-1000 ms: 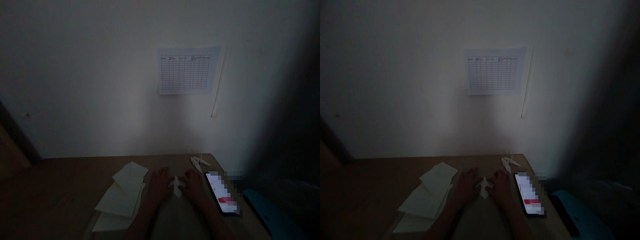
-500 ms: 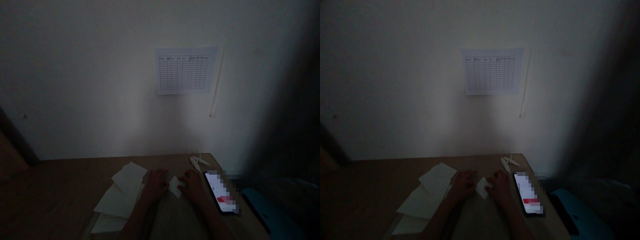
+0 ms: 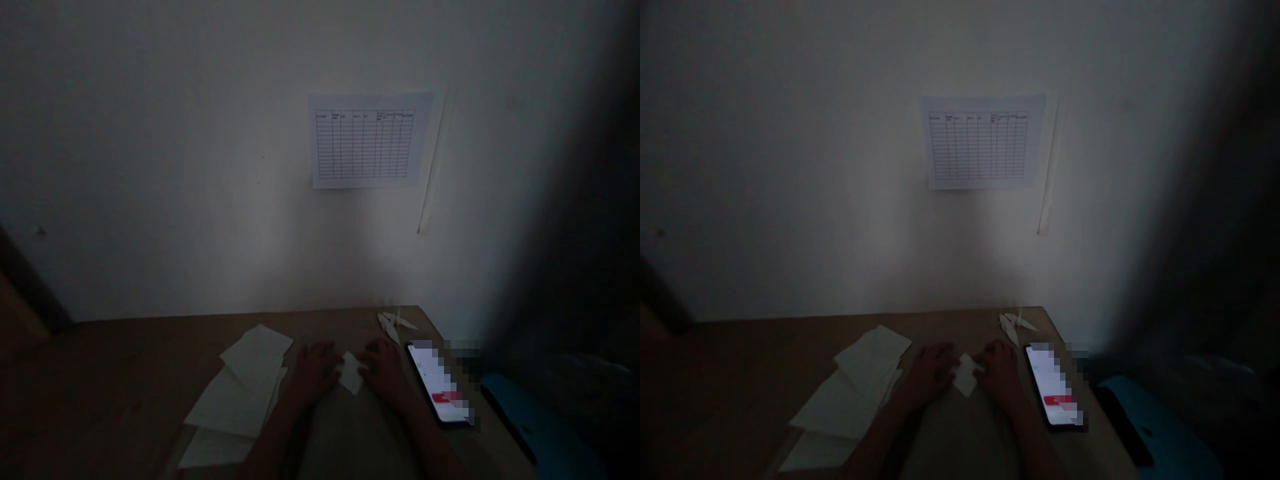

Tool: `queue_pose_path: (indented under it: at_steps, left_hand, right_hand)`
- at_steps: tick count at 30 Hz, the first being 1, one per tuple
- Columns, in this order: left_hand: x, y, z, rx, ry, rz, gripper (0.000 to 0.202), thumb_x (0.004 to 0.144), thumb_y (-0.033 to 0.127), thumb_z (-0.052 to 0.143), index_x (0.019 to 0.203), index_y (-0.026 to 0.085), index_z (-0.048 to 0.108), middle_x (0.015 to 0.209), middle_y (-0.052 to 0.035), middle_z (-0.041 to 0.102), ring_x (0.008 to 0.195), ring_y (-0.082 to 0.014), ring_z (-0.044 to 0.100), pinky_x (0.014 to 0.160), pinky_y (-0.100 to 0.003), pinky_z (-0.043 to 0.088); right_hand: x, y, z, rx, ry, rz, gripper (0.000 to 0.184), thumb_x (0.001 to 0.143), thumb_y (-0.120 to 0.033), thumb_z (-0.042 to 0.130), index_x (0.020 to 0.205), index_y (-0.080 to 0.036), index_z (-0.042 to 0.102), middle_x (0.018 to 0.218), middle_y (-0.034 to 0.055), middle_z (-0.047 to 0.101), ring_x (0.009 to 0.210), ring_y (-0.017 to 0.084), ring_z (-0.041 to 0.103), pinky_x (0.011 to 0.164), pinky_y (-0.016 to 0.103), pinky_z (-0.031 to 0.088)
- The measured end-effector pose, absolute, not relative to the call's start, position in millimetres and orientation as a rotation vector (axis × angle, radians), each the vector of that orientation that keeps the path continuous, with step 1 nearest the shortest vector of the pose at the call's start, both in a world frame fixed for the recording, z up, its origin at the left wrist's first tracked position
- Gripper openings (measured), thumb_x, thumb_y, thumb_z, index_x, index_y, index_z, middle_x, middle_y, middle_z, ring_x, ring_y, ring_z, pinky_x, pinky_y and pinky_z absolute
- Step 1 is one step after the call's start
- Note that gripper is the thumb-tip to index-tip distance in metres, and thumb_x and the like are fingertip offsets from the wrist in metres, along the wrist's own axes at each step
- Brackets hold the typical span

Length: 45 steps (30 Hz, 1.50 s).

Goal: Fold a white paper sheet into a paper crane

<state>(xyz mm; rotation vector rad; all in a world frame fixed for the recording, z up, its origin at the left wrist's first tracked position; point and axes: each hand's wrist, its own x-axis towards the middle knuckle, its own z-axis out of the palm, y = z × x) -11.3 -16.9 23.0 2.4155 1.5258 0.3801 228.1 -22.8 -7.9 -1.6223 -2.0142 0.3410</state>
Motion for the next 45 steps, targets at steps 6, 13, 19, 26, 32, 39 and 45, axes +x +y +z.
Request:
queue_pose_path:
  at_steps: [6,13,19,26,32,39,45]
  left_hand:
    - [-11.0,-18.2,23.1,2.431,1.484,0.376,0.041,0.092,0.036,0.070,0.134,0.039,0.070,0.161,-0.0029,0.051,0.150,-0.0320,0.042,0.127,-0.061,0.019]
    - [-10.2,-19.7,23.5,2.436,1.517,0.312,0.057,0.089,0.054,0.073,0.144,0.040,0.062,0.166,-0.0063,0.044,0.153,-0.0335,0.038,0.128,-0.061,0.017]
    - [-10.2,-19.2,21.0,2.447,1.545,0.293,0.060,0.088,0.055,0.074,0.145,0.040,0.061,0.165,-0.0082,0.045,0.153,-0.0342,0.037,0.128,-0.061,0.017]
    - [-8.6,-22.0,24.5,2.428,1.481,0.345,0.038,0.095,0.042,0.069,0.132,0.044,0.070,0.164,-0.0022,0.046,0.152,-0.0321,0.038,0.127,-0.060,0.020]
    - [-4.8,-25.7,26.9,2.382,1.503,0.366,0.036,0.091,0.040,0.074,0.127,0.040,0.075,0.163,-0.0041,0.048,0.152,-0.0337,0.039,0.128,-0.061,0.020]
    - [-3.6,-28.0,28.1,2.365,1.498,0.360,0.061,0.072,0.060,0.086,0.128,0.039,0.075,0.163,-0.0066,0.048,0.152,-0.0377,0.039,0.129,-0.060,0.018]
    - [-4.7,-27.4,24.0,2.363,1.482,0.392,0.059,0.074,0.052,0.085,0.130,0.037,0.074,0.163,-0.0064,0.049,0.152,-0.0372,0.039,0.129,-0.061,0.016]
  right_hand:
    - [229.7,-20.3,-15.4,-1.539,-1.978,0.373,0.039,0.082,-0.010,0.062,0.111,-0.030,0.081,0.125,0.0077,0.066,0.124,0.026,0.054,0.112,0.040,0.040]
    - [232.0,-16.2,-17.5,-1.478,-1.993,0.429,0.040,0.078,-0.005,0.060,0.103,-0.027,0.081,0.120,0.0073,0.070,0.119,0.025,0.056,0.107,0.038,0.042]
    - [233.4,-17.9,-21.8,-1.465,-1.999,0.416,0.041,0.075,-0.004,0.062,0.105,-0.027,0.080,0.124,0.0065,0.069,0.122,0.025,0.056,0.109,0.039,0.042]
    - [235.0,-16.0,-23.5,-1.464,-2.033,0.388,0.037,0.077,-0.007,0.064,0.104,-0.027,0.079,0.123,0.0064,0.070,0.122,0.026,0.057,0.109,0.041,0.042]
    - [235.7,-17.9,-22.8,-1.464,-2.022,0.424,0.041,0.076,-0.007,0.062,0.108,-0.027,0.079,0.126,0.0068,0.069,0.124,0.027,0.056,0.110,0.041,0.042]
    - [236.5,-13.5,-26.8,-1.463,-2.030,0.417,0.044,0.075,-0.006,0.062,0.108,-0.029,0.080,0.126,0.0063,0.069,0.124,0.027,0.056,0.110,0.043,0.042]
    - [237.8,-12.9,-31.4,-1.431,-2.029,0.422,0.047,0.072,-0.004,0.064,0.110,-0.028,0.079,0.128,0.0066,0.068,0.126,0.026,0.055,0.112,0.042,0.041]
